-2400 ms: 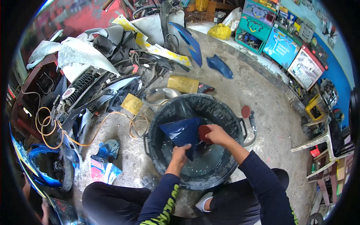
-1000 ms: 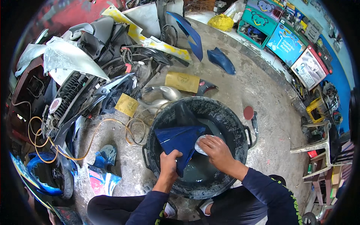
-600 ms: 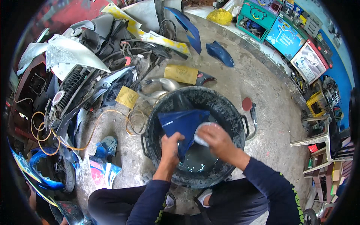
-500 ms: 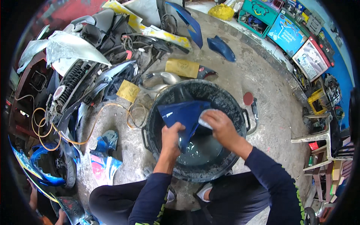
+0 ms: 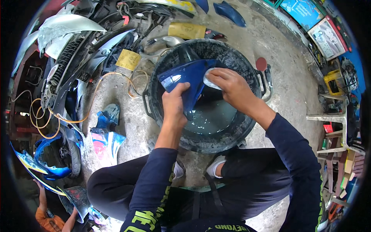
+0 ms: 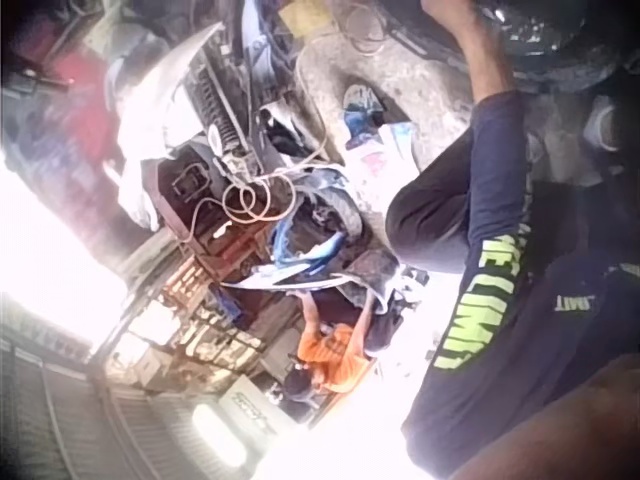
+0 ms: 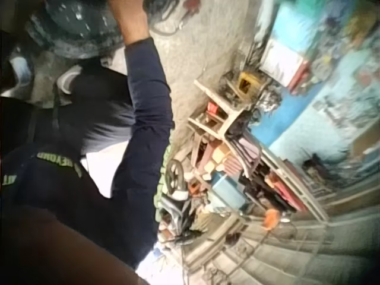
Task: The person sands a blue motorcycle fairing piece in a bucket of water using a piece of sandpaper.
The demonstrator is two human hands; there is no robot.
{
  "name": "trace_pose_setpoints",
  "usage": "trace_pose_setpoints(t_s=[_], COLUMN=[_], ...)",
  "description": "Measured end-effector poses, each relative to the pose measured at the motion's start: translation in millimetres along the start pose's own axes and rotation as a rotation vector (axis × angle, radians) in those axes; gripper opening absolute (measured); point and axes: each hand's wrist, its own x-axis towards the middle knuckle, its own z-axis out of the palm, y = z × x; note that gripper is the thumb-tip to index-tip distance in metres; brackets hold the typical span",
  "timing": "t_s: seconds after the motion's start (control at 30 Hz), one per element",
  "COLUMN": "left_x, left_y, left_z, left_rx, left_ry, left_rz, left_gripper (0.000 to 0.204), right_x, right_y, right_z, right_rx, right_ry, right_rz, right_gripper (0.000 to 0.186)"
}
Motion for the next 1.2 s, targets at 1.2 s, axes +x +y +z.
trace_pose_setpoints(t_s=[1.2], left_x=[-54.1], left_y=[39.5], left_z=[32.3], left_rx=[0.183], left_ry=[-0.03], left_rz=[0.067], left_gripper=[0.024], right_x=[7.1], right_y=[-5.0], right_z=[-71.0], right_rx=[-0.006], right_ry=[0.064], right_rz=[-0.139], right_gripper=[0.039])
